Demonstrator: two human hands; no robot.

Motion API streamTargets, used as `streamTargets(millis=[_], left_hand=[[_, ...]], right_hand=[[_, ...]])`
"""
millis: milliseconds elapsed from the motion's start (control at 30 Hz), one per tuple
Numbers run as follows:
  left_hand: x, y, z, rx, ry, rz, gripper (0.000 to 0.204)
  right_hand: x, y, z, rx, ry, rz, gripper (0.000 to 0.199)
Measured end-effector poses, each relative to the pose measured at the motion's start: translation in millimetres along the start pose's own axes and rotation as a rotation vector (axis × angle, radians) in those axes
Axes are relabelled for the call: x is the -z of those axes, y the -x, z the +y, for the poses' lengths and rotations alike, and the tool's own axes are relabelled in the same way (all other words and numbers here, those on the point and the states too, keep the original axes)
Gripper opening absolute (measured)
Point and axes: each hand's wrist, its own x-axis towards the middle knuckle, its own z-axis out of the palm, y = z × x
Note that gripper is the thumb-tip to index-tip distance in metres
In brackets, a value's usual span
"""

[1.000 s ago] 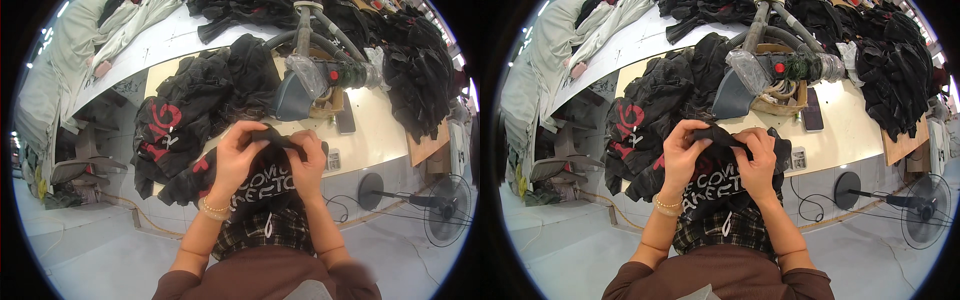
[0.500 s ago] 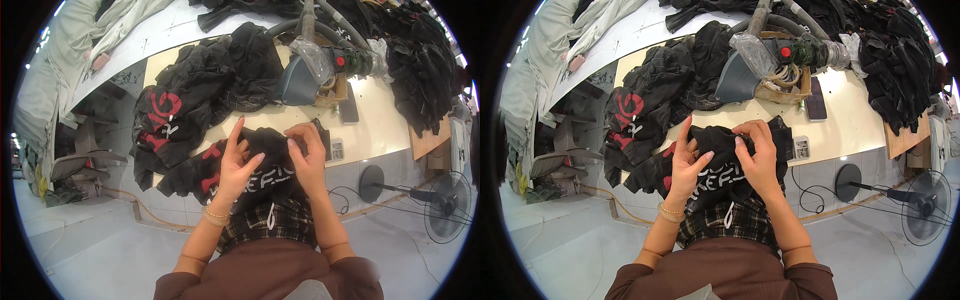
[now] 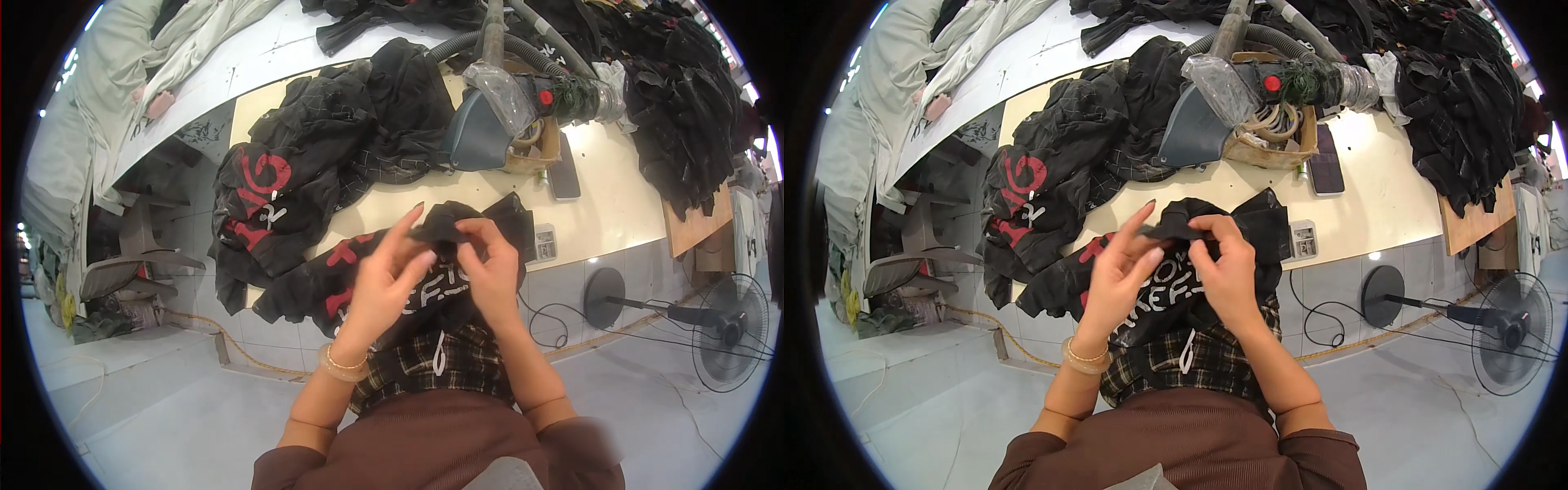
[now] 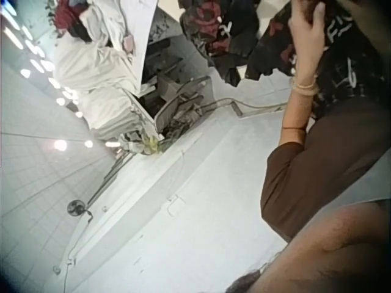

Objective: The recorder is inspecting black t-shirts at a manufacturing workbench, aligning edges and checking for defects.

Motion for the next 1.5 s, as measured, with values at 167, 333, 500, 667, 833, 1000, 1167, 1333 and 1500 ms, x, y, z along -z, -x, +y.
streamTargets(millis=[167, 333, 500, 667, 833, 1000, 1167, 1333, 1500], left_hand=[[11, -17, 17, -0.376, -0.891, 0.177, 0.039], [-3, -12, 22, -0.425, -0.667, 0.02, 0.043], [-2, -15, 20, -0.245, -0.457, 0.011, 0.034], [2, -17, 28, 0.028, -0.388, -0.022, 0.017], [13, -29, 14, 0.017, 0.039, -0.066, 0.014], [17, -29, 23, -0.11, -0.021, -0.212, 0.024], [13, -37, 24, -0.33, -0.452, -0.18, 0.031], [19, -38, 23, -0.201, -0.367, -0.159, 0.013], [6, -38, 16, -0.081, -0.297, -0.105, 0.018]], right_hand=[[21, -9, -1, -0.484, -0.628, -0.237, 0.017], [25, -15, -17, -0.524, -0.676, -0.284, 0.016], [28, -18, -16, -0.543, -0.634, -0.26, 0.015], [35, -25, -9, -0.605, -0.682, -0.304, 0.015], [40, -30, 2, -0.774, -1.148, -0.378, 0.029], [41, -38, 2, -0.754, -1.268, -0.347, 0.035], [44, -40, 13, -0.627, -1.117, -0.309, 0.029], [42, -40, 1, -0.622, -0.949, -0.353, 0.023], [33, -39, -20, 0.032, -0.142, -0.176, 0.022]])
